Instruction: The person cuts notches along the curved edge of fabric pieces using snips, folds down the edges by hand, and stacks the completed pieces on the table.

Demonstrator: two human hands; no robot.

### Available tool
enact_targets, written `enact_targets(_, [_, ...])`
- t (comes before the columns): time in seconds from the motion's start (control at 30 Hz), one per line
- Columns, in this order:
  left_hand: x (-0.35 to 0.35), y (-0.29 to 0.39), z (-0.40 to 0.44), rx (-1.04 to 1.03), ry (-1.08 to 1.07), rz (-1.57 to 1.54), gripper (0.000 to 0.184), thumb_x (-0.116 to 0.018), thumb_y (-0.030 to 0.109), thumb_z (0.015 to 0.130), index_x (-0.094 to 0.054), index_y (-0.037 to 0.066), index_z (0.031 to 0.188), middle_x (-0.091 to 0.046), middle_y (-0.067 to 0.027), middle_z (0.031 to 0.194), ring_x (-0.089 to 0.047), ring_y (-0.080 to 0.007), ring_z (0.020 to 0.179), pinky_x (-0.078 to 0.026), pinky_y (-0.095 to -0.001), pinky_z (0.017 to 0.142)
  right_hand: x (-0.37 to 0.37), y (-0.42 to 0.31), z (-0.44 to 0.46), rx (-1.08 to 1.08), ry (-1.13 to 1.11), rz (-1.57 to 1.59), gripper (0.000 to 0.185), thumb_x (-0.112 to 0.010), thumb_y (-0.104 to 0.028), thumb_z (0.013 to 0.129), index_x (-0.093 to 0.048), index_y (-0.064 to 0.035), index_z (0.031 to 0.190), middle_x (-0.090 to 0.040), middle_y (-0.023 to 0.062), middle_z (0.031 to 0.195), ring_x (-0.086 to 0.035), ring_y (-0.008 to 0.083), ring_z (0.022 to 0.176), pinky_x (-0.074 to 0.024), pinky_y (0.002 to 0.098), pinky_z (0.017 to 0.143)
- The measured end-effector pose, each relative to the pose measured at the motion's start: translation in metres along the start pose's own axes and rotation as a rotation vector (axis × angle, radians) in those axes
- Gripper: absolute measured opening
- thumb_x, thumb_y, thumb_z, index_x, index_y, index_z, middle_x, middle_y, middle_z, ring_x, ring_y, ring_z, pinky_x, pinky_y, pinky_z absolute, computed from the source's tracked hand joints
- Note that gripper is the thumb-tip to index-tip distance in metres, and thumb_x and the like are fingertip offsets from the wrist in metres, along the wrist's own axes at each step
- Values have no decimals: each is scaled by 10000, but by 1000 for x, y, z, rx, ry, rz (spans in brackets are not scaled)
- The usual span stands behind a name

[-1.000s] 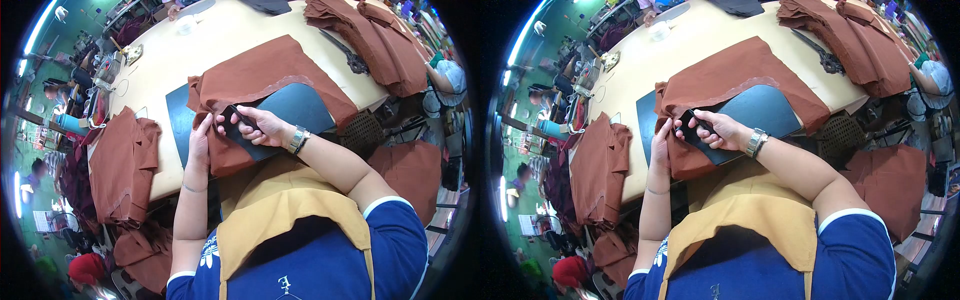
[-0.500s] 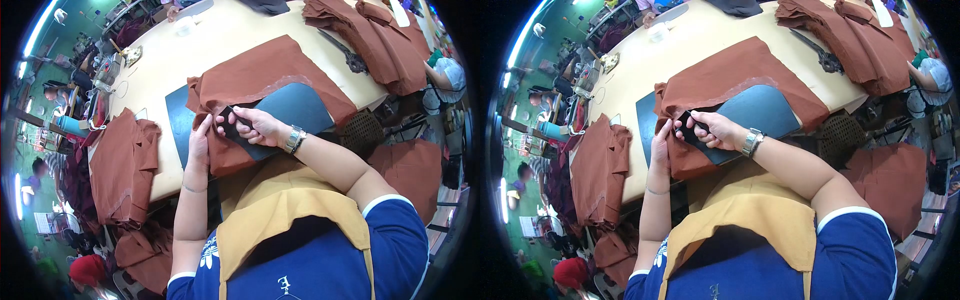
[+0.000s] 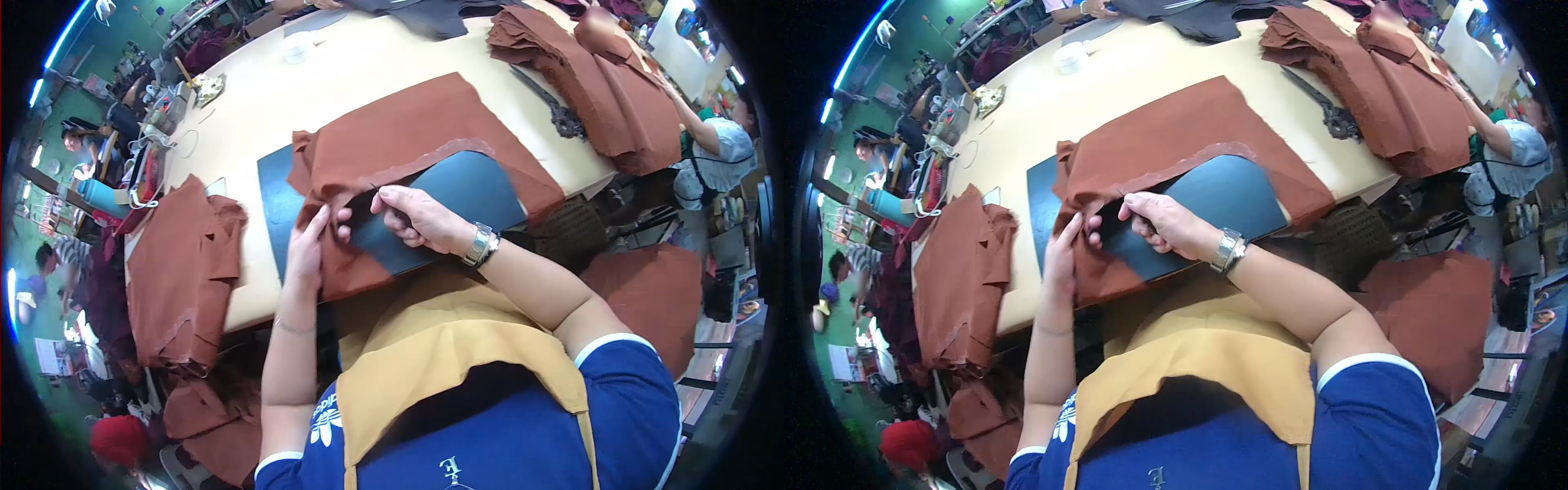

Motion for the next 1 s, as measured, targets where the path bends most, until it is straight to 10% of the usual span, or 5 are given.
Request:
enact_targets(0.1, [18, 3, -42, -44, -87, 207, 328, -523, 113, 988, -506, 12, 1300, -647, -135, 1125, -645, -194, 948, -546, -320, 811, 30, -22, 0, 641, 274, -766, 350, -578, -389, 968, -575, -40, 941, -536, 17, 712, -525, 121, 589, -449, 285, 530])
enact_targets(0.37, [54, 68, -92, -674, 327, 678, 448, -525, 14, 958, -454, 56, 1398, -597, -84, 1184, -560, -145, 1077, -446, -267, 921, 64, -54, 44, 522, 555, -1668, 376, -689, -424, 832, -585, -103, 999, -651, 108, 992, -662, 314, 880, -533, 430, 755])
enact_targets(0.6, [-72, 68, 22, -756, -46, 1241, 235, -615, 175, 889, -663, 75, 1095, -666, -104, 1049, -632, -270, 1015, -498, -379, 884, 46, -73, 90, 519, 459, -1130, 382, -623, -364, 920, -656, -16, 1074, -685, 159, 1028, -659, 264, 937, -514, 352, 836])
enact_targets(0.7, [-73, 37, 64, -622, -32, 1323, 206, -656, 206, 864, -680, 93, 1034, -660, -86, 999, -639, -254, 988, -515, -373, 851, 61, -81, 46, 220, 530, -496, 421, -491, -451, 990, -621, -60, 1080, -629, 19, 856, -545, 105, 649, -470, 258, 532])
enact_targets(1.0, [-56, 4, 88, -701, 67, 1155, 116, -681, 197, 860, -727, 100, 903, -646, -43, 828, -652, -191, 747, -531, -321, 687, 79, -42, 1, -297, 161, 261, 369, -437, -445, 1018, -538, -105, 1121, -447, -37, 663, -341, 39, 491, -276, 162, 400])
Point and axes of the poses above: each hand's wrist, its own z-axis towards the middle knuckle, its own x-axis out of the back of the hand, y = z × x, the point moved 2 cm from there along z, towards the middle knuckle
